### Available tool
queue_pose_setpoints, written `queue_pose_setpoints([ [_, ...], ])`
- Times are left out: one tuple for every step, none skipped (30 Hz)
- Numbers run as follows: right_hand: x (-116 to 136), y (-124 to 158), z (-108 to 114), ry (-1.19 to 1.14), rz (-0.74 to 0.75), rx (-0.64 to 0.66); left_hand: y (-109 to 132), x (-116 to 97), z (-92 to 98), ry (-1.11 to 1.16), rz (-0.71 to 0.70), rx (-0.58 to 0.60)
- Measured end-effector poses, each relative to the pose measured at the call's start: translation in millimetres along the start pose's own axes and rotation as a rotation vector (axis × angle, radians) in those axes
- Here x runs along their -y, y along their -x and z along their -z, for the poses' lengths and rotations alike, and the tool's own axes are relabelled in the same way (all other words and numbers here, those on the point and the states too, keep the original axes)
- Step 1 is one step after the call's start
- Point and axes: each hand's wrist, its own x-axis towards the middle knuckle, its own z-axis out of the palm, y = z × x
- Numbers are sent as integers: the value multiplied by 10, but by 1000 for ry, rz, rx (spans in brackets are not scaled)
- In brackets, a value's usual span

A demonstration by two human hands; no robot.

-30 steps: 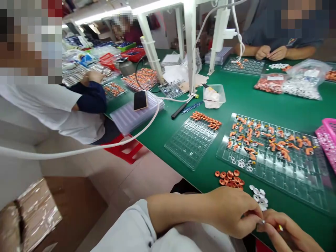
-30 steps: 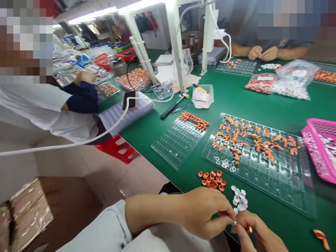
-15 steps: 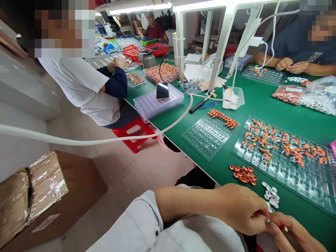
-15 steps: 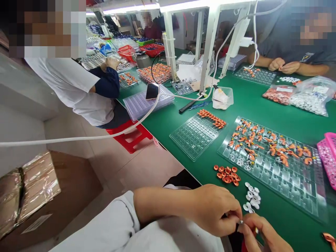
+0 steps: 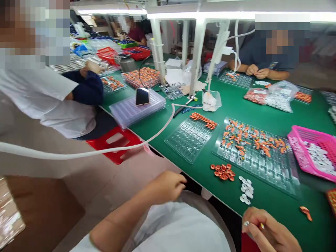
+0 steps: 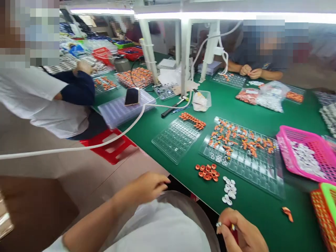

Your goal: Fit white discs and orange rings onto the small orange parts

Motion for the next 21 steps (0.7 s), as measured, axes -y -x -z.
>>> queue_pose_setpoints([
  [37, 1, -29, 17, 29, -24, 34, 73, 2, 1, 67, -39],
  [76, -7, -66, 24, 34, -73, 48, 109, -7, 30, 86, -44],
  [109, -23, -106, 18, 33, -147, 39, 106, -25, 72, 83, -18],
  [134, -46, -144, 5, 32, -170, 6, 61, -47, 108, 69, 14],
  [147, -74, -178, -17, 48, -188, -50, -20, -73, 149, 18, 79],
  [148, -100, -203, -43, 56, -223, -126, -132, -103, 187, -54, 121],
  [141, -120, -220, -61, 50, -264, -218, -267, -140, 216, -124, 152],
  [131, -132, -228, -66, 39, -286, -322, -413, -185, 255, -189, 147],
  [120, -135, -228, -68, 39, -306, -432, -559, -237, 288, -256, 158],
  [109, -129, -221, -62, 40, -319, -543, -694, -296, 313, -309, 160],
  [100, -117, -208, -50, 43, -331, -651, -809, -359, 325, -344, 176],
  [90, -102, -189, -29, 48, -348, -750, -902, -422, 322, -374, 205],
  [78, -86, -165, -1, 49, -367, -838, -970, -480, 312, -390, 228],
  [63, -70, -139, 30, 49, -387, -913, -1019, -531, 296, -400, 253],
  [44, -55, -112, 62, 49, -406, -976, -1053, -573, 278, -405, 273],
  [22, -42, -85, 93, 46, -420, -1029, -1078, -604, 260, -404, 288],
  [-4, -31, -61, 120, 43, -428, -1076, -1097, -628, 242, -398, 301],
  [-32, -22, -39, 140, 40, -432, -1118, -1115, -645, 225, -390, 314],
  [-62, -16, -20, 154, 35, -436, -1157, -1133, -658, 210, -381, 328],
  [-91, -12, -5, 163, 28, -441, -1194, -1150, -668, 197, -371, 342],
  [-118, -10, 7, 167, 22, -445, -1230, -1165, -676, 186, -362, 352],
])
